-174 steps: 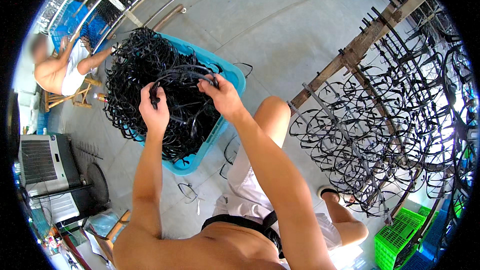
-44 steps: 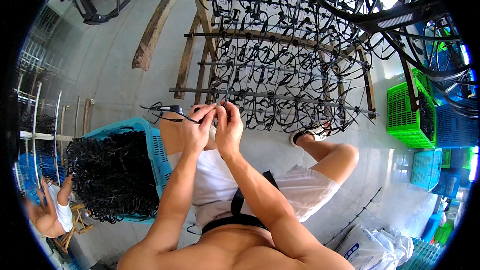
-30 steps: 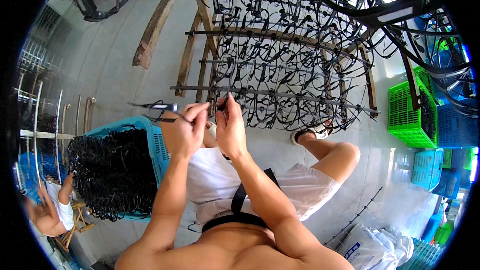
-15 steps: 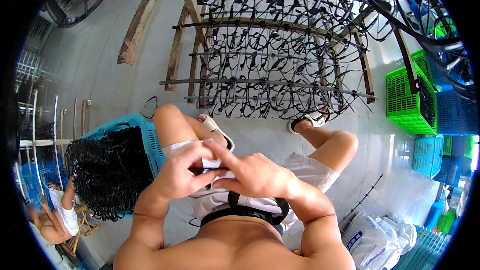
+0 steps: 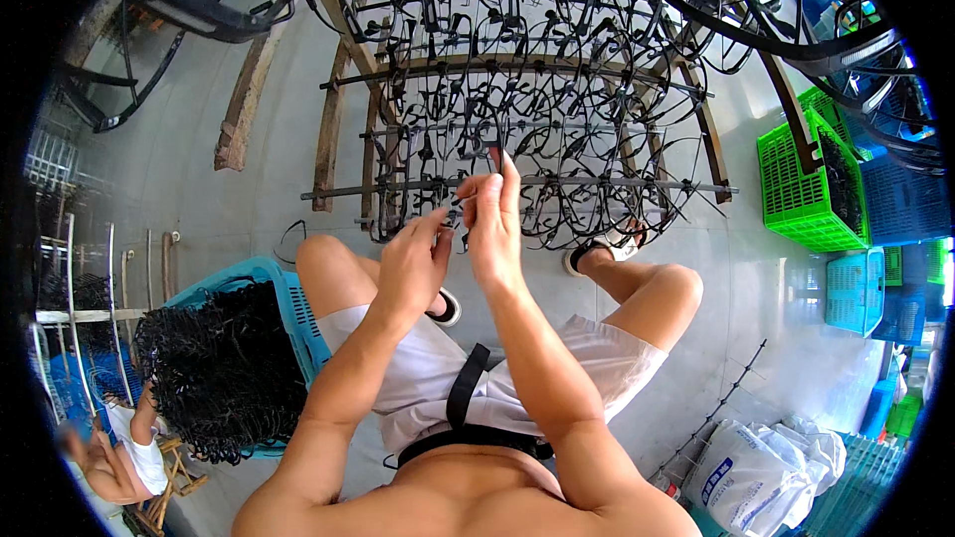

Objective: The person repeatedly picks up black wire loops from a blue basket and attaches them to a metal rack using pliers. The process involves bending and securing each loop onto the rack structure.

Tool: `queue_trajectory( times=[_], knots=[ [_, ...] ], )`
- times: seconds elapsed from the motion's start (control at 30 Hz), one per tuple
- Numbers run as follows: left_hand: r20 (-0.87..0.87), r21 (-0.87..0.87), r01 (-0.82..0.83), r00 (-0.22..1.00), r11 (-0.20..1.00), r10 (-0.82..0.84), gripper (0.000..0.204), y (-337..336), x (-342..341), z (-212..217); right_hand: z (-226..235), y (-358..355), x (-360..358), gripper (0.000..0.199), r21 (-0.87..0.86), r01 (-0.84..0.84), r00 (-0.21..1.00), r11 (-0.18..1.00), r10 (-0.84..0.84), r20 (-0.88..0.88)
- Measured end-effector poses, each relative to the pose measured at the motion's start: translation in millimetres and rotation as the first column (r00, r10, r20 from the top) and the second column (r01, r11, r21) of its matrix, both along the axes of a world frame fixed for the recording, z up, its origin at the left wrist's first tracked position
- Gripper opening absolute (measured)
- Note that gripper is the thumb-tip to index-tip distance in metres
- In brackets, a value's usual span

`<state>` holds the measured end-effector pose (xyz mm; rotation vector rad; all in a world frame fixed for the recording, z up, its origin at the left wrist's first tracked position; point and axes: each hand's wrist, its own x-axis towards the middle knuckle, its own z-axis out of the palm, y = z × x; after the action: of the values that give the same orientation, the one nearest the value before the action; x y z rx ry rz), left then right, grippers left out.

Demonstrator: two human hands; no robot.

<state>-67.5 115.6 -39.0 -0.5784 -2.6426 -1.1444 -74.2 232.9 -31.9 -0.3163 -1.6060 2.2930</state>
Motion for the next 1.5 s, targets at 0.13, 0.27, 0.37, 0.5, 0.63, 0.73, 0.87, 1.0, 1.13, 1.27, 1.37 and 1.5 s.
queue_trajectory(
  times=[0.13, 0.27, 0.37, 0.5, 0.63, 0.73, 0.87, 1.0, 1.13, 1.27, 1.37, 1.5],
  knots=[
    [-0.026, 0.026, 0.028, 0.999, 0.999, -0.028, 0.018, -1, -5, -2, -12, -20, -15, 0.044, -0.046, 0.034, 0.981, 0.998, -0.025, 0.193],
    [0.013, 0.140, 0.044, 0.999, 0.989, -0.047, 0.019, -4, -3, 2, -21, -25, -14, 0.042, -0.208, 0.034, 0.982, 0.978, 0.007, 0.191],
    [0.048, 0.150, 0.014, 0.999, 0.989, -0.022, 0.018, -6, -2, -1, -19, -28, -7, 0.039, -0.245, 0.030, 0.989, 0.969, 0.006, 0.146],
    [0.044, 0.156, -0.001, 0.999, 0.988, -0.006, 0.016, -7, -2, -2, -17, -31, -3, 0.043, -0.249, 0.038, 0.993, 0.968, -0.009, 0.116],
    [0.014, 0.181, 0.009, 1.000, 0.983, -0.012, 0.015, -7, -6, 4, -15, -29, -3, 0.043, -0.256, 0.061, 0.993, 0.965, -0.031, 0.118],
    [0.013, 0.173, 0.020, 1.000, 0.985, -0.023, 0.015, -7, -6, 7, -23, -28, -9, 0.043, -0.235, 0.063, 0.989, 0.970, -0.030, 0.142],
    [0.019, 0.164, 0.014, 1.000, 0.986, -0.017, 0.015, -8, -5, 5, -24, -31, -11, 0.043, -0.233, 0.060, 0.990, 0.971, -0.028, 0.142],
    [0.029, 0.163, 0.004, 1.000, 0.987, -0.009, 0.015, -8, -4, 5, -25, -33, -11, 0.040, -0.236, 0.076, 0.988, 0.969, -0.041, 0.148],
    [0.030, 0.181, -0.004, 1.000, 0.983, -0.002, 0.015, -9, -3, 5, -28, -33, -11, 0.044, -0.204, 0.068, 0.985, 0.977, -0.033, 0.170],
    [0.024, 0.175, -0.008, 1.000, 0.985, 0.004, 0.016, -10, -2, 4, -31, -37, -7, 0.043, -0.215, 0.055, 0.992, 0.975, -0.029, 0.123],
    [0.021, 0.181, -0.015, 1.000, 0.983, 0.011, 0.017, -10, -2, 2, -31, -39, -3, 0.042, -0.281, 0.041, 0.996, 0.959, -0.018, 0.086],
    [-0.004, 0.197, -0.031, 0.999, 0.980, 0.032, 0.016, -5, -3, 2, -44, -37, 1, 0.040, -0.421, 0.010, 0.999, 0.907, -0.023, -0.026]
  ],
)
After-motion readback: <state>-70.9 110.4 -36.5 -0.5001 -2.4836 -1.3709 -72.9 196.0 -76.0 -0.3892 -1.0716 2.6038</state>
